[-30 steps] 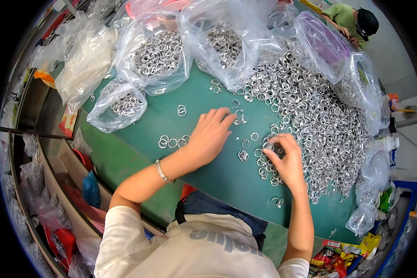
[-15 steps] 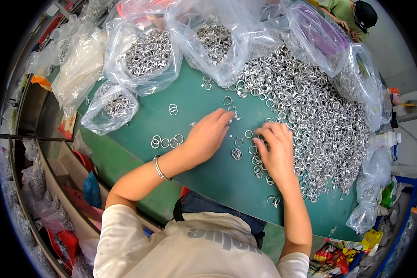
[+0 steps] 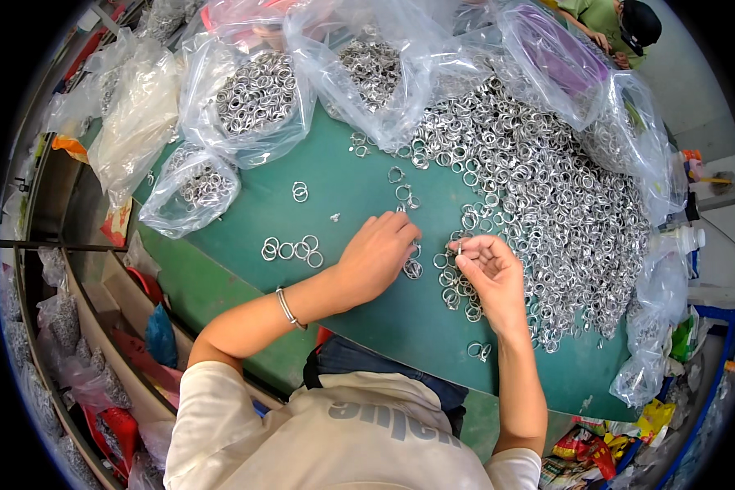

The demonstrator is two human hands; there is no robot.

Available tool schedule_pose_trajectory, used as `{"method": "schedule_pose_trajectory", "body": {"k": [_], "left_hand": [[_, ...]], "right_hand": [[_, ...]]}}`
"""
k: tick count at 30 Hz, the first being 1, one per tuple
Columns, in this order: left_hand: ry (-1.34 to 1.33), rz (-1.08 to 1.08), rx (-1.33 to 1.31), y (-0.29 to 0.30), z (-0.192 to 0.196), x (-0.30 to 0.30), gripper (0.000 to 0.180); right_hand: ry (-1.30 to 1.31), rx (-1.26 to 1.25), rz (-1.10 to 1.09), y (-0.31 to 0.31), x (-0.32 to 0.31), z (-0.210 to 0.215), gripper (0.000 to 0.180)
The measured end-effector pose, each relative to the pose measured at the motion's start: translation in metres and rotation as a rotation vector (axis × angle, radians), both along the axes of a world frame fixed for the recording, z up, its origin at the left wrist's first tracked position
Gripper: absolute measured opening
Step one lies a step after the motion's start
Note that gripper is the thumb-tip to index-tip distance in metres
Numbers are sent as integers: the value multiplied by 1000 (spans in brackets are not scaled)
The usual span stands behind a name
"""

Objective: The person sorts through a large pile of small metal rings on a workbench, picking up individual rings by hand and moving them into a plastic bag.

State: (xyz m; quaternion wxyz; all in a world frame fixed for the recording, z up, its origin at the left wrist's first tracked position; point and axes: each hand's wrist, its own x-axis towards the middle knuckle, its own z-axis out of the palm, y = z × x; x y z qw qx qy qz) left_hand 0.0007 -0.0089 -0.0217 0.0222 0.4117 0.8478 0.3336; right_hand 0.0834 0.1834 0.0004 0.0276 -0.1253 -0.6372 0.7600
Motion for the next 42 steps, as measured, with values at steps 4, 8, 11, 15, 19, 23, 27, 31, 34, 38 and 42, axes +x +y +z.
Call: {"method": "schedule_pose_trajectory", "body": {"k": [4,8,11,15,19,23,27,31,34,38,42], "left_hand": [[-11,-37,91,-2,10,8,26],[-10,-76,-26,-11,17,20,29],[-11,-35,-14,-14,10,20,25],[-36,-30,87,-16,5,18,20],[-37,22,141,-15,5,19,16],[-35,70,146,-10,4,19,13],[-165,130,121,-2,6,21,19],[48,127,92,6,7,29,32],[109,-32,78,36,20,50,39],[-6,-334,-80,102,40,74,51],[169,-460,-120,146,37,76,50]], "right_hand": [[265,956,117,-5,6,6,32],[328,1290,189,-21,3,-2,23],[322,1169,132,-17,4,-4,20],[37,872,47,8,35,31,15],[-197,761,-161,44,115,39,9],[-290,755,-553,101,205,13,7],[-476,1169,-660,134,241,1,11],[-313,1343,-928,126,240,7,12],[-199,1336,-651,93,202,10,34],[-150,1314,-429,49,144,-15,63],[-42,1331,-275,39,132,-20,51]]}}
